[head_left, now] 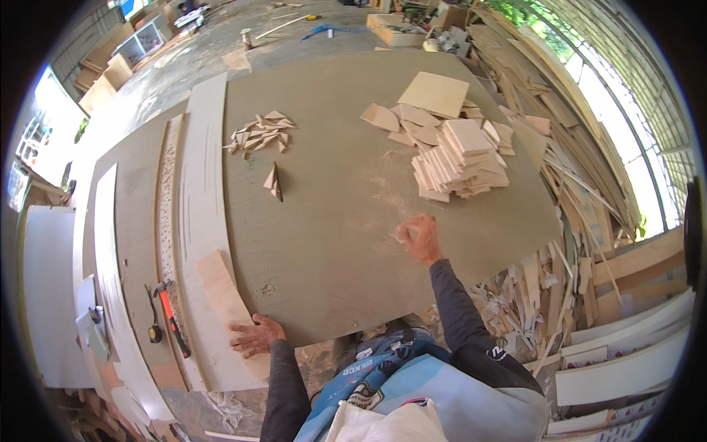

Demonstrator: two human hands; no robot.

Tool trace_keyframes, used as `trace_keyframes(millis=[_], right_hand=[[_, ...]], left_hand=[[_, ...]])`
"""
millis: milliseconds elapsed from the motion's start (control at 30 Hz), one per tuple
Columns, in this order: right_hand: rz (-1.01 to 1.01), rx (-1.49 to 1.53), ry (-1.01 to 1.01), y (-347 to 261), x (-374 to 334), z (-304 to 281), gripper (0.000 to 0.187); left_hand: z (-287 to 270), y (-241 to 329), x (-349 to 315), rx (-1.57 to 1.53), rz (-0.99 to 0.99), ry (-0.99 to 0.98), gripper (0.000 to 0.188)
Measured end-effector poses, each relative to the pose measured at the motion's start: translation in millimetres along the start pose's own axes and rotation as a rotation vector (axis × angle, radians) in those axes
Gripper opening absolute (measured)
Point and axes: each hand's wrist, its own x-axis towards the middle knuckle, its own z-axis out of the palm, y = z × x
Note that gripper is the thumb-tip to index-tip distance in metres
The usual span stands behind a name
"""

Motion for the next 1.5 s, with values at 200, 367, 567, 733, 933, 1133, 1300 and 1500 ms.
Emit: trace_keyframes(millis=[200, 367, 567, 733, 933, 1133, 1300, 1500], right_hand=[[0.04, -0.079, 0.461, 15.9, 42.8, -125.5, 0.021], [-0.006, -0.177, 0.481, 55.0, 90.0, -197.2, 0.024], [-0.103, -0.324, -0.033, 86.1, 173.2, -225.6, 0.075], [-0.139, -0.374, -0.471, 93.9, 238.7, -220.4, 0.111], [-0.202, -0.32, -0.592, 117.5, 255.2, -216.1, 0.108], [-0.247, -0.142, -0.151, 119.6, 237.6, -235.7, 0.098], [-0.177, 0.188, 0.296, 106.4, 166.0, -257.8, 0.096], [0.094, 0.202, 0.338, 82.4, 47.3, -216.5, 0.091]], left_hand=[[8.9, -7.6, 2.4, -0.026, 0.045, 0.027, 0.088], [3.5, -6.3, -0.8, 0.041, 0.07, 0.0, 0.086], [-8.7, -6.3, -9.3, 0.047, 0.094, -0.025, 0.085], [-17.7, -8.5, -2.8, -0.05, 0.05, -0.061, 0.083], [-35.5, -3.3, -12.4, -0.149, 0.052, 0.001, 0.079], [-18.7, -11.3, -3.6, -0.121, 0.097, 0.068, 0.078], [-35.3, -39.8, 2.2, -0.151, 0.401, 0.015, 0.08], [-83.8, -4.5, -23.5, -0.051, 0.577, 0.009, 0.079]])
